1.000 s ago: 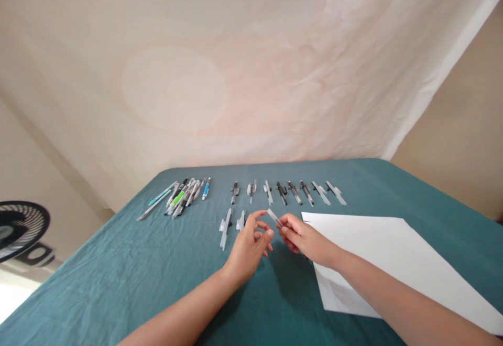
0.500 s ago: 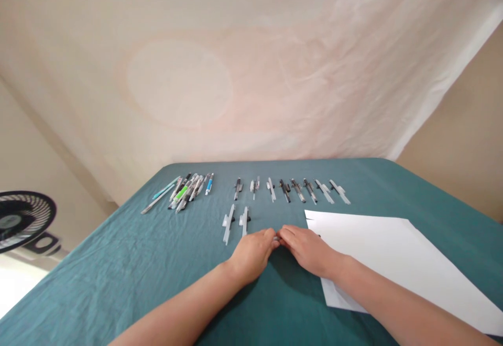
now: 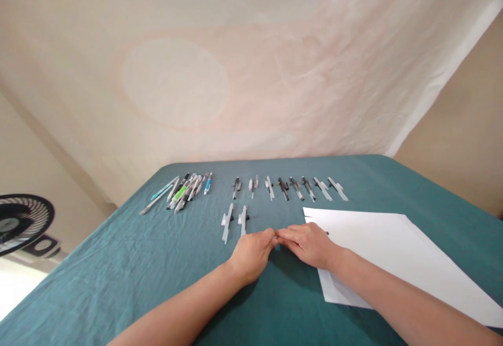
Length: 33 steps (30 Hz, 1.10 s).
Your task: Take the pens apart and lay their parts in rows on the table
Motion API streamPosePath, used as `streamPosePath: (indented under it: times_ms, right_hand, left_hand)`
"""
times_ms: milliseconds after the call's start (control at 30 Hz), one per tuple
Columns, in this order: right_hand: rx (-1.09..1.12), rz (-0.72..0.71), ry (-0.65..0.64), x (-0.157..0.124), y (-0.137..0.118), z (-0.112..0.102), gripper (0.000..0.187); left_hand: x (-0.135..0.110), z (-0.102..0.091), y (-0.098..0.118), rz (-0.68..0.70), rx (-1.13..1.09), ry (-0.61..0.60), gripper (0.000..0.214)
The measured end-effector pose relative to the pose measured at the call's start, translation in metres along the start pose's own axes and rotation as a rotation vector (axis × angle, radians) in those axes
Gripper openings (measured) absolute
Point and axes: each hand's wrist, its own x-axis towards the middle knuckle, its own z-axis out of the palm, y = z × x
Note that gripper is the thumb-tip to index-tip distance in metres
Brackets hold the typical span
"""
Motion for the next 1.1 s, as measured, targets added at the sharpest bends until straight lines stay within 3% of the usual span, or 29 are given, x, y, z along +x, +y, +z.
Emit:
streamPosePath:
  times_ms: [200, 467, 633, 800, 1100]
  right_hand:
    - [0.013, 0.052, 0.017, 0.003, 0.000, -0.003, 0.031]
    - [0.045, 0.210, 0.060, 0.005, 0.006, 0.000, 0.030]
    - [0.059, 0.217, 0.132, 0.006, 0.012, 0.007, 0.030]
    - [0.024, 0.152, 0.125, 0.005, 0.012, 0.011, 0.029]
    - [0.018, 0.136, 0.116, 0.003, 0.014, 0.011, 0.029]
  left_hand:
    - [-0.001, -0.002, 0.005, -0.027, -0.053, 0.042, 0.032]
    - [0.003, -0.016, -0.016, -0.007, 0.016, 0.300, 0.032]
    - [0.007, -0.019, -0.021, -0.099, 0.156, 0.195, 0.032]
    - [0.011, -0.013, -0.012, -0.033, 0.306, 0.039, 0.019]
    - [0.002, -0.010, -0.009, 0.085, 0.343, 0.024, 0.018]
